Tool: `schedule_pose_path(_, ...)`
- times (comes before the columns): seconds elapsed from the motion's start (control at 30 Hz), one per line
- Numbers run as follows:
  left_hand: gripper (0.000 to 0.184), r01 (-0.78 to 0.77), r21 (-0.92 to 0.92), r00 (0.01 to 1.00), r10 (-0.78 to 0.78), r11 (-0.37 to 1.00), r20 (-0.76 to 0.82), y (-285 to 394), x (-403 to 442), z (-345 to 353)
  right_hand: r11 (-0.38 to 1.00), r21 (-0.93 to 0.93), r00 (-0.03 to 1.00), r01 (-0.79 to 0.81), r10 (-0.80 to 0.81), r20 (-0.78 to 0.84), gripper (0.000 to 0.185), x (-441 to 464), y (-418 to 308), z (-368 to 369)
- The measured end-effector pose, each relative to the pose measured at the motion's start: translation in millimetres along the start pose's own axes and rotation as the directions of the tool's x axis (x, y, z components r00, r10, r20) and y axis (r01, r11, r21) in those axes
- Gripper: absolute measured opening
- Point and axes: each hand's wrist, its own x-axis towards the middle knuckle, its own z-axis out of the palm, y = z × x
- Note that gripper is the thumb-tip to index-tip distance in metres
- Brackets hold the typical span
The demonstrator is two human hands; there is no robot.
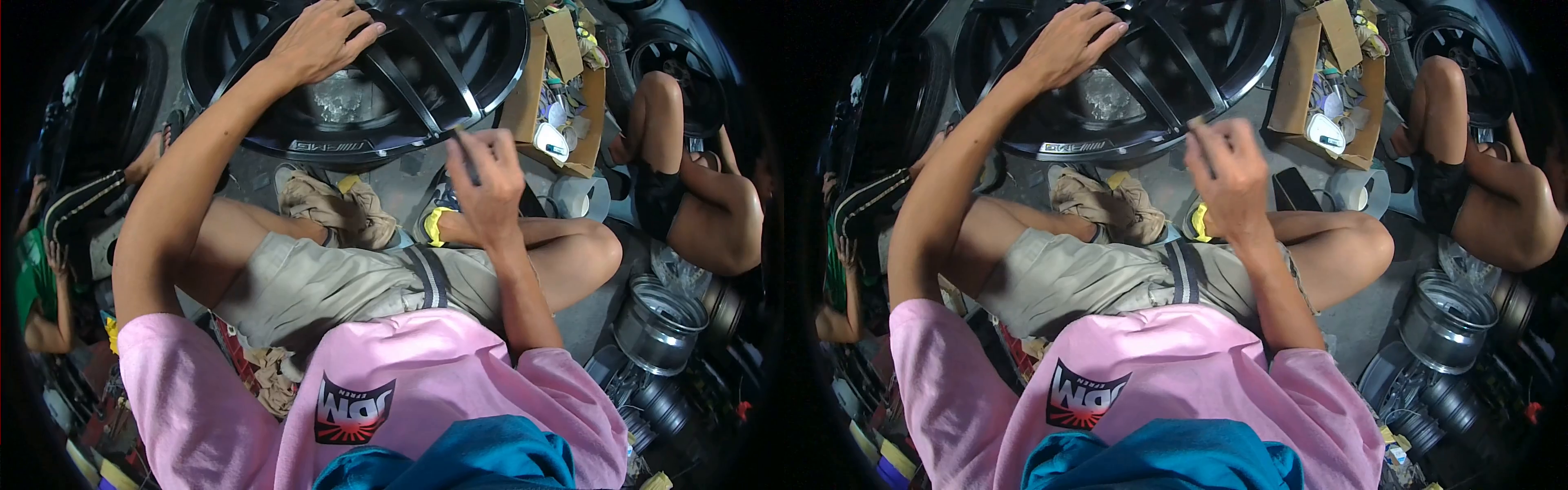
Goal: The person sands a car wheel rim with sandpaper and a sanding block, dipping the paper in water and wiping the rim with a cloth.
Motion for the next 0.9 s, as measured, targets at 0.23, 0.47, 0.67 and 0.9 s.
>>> schedule_pose_path(0.23,0.028,-0.021,0.0,1.0,0.021,1.0,-0.009,2.1,-0.4,-1.4,0.995,-0.075,0.997,-0.058,0.055,-0.049,0.018,6.1,13.9,-11.9)
schedule_pose_path(0.47,0.029,-0.111,0.079,0.992,0.106,0.991,0.066,0.8,1.2,-6.0,0.98,-0.152,0.988,-0.129,0.114,-0.101,0.019,-11.0,21.1,-24.9)
schedule_pose_path(0.67,0.028,-0.004,0.024,0.999,0.003,1.0,0.037,1.9,-0.4,-3.5,0.997,-0.003,0.994,-0.078,0.077,-0.078,0.023,-1.0,9.5,-2.1)
schedule_pose_path(0.9,0.028,-0.01,0.009,0.999,0.01,1.0,0.041,2.7,1.4,-4.3,1.0,-0.014,0.996,0.009,-0.008,0.086,0.044,-4.5,2.7,-10.9)
